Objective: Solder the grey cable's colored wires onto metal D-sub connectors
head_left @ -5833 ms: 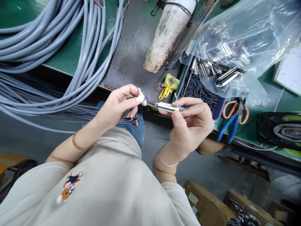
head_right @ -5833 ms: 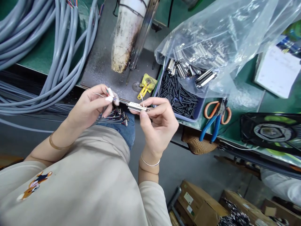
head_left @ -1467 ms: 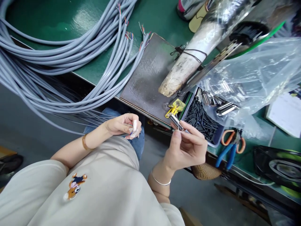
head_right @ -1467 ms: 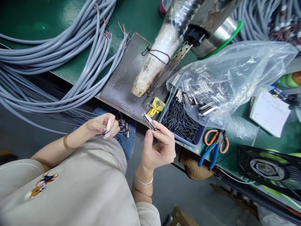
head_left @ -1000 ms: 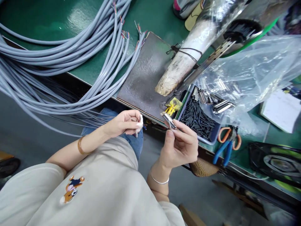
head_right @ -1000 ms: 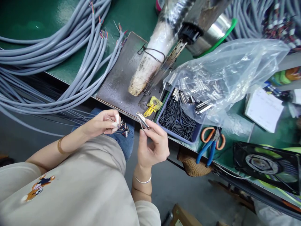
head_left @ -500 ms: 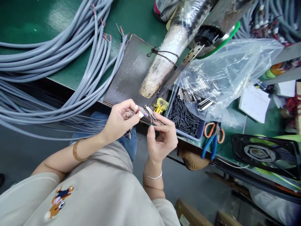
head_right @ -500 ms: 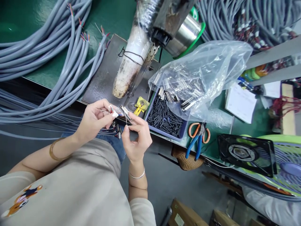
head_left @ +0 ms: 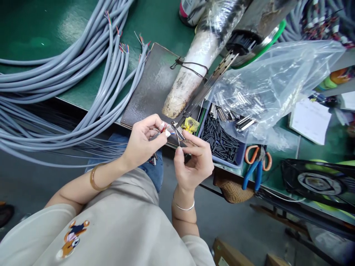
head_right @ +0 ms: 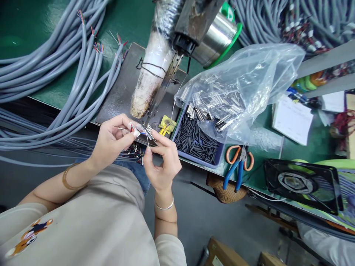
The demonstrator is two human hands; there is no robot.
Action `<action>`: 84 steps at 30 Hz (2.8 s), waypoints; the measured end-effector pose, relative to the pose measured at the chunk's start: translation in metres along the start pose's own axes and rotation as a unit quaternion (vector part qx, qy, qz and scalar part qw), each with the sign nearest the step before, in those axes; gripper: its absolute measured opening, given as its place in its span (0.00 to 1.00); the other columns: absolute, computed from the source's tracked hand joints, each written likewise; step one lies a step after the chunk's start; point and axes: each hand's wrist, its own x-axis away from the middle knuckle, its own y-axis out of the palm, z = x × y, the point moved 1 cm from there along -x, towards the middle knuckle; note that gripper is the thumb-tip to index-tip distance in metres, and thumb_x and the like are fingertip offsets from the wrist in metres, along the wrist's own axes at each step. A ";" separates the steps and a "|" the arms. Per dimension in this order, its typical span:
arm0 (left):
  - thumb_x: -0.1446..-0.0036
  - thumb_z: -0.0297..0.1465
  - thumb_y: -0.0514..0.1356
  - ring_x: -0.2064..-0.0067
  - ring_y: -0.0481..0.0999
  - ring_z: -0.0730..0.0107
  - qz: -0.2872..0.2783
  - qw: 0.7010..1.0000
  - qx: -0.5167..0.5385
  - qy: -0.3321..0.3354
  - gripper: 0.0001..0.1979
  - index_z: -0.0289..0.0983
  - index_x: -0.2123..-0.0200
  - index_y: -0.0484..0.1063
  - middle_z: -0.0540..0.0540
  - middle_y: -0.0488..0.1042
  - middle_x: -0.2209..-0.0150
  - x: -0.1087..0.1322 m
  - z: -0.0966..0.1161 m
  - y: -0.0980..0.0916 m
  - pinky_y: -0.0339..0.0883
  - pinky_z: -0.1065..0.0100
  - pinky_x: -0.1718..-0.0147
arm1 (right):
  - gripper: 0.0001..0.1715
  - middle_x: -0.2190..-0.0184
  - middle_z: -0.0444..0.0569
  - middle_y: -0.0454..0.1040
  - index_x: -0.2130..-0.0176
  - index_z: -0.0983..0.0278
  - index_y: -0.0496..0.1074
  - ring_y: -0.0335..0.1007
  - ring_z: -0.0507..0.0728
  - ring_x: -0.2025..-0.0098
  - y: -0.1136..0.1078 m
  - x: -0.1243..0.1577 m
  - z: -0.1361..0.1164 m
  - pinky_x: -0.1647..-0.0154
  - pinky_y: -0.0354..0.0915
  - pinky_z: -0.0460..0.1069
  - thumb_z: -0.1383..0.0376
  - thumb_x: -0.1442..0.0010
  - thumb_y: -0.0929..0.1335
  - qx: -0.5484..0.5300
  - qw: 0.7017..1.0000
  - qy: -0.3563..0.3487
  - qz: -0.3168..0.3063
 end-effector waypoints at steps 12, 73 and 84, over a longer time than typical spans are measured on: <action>0.49 0.23 0.64 0.79 0.62 0.86 0.008 1.000 0.000 0.008 0.07 0.36 0.73 0.68 0.52 0.75 0.71 -0.002 0.004 0.001 0.59 0.80 0.81 | 0.10 0.51 0.48 0.82 0.63 0.60 0.73 0.80 0.57 0.52 -0.002 -0.008 -0.002 0.54 0.80 0.53 0.73 0.41 0.73 0.041 0.998 -0.037 0.004; 0.44 0.30 0.68 0.77 0.70 0.79 -0.034 0.999 -0.033 -0.005 0.07 0.36 0.67 0.72 0.53 0.71 0.73 0.021 0.000 -0.007 0.68 0.77 0.78 | 0.05 0.59 0.48 0.83 0.61 0.61 0.74 0.83 0.55 0.57 0.004 0.005 -0.002 0.60 0.79 0.50 0.71 0.37 0.72 -0.050 0.994 0.087 0.046; 0.48 0.27 0.66 0.79 0.66 0.81 0.045 0.993 -0.102 0.034 0.07 0.36 0.72 0.69 0.53 0.70 0.76 0.012 -0.003 -0.003 0.60 0.78 0.81 | 0.06 0.54 0.50 0.82 0.62 0.60 0.73 0.81 0.57 0.52 0.002 -0.001 0.001 0.56 0.79 0.53 0.71 0.38 0.72 -0.030 0.999 0.041 -0.015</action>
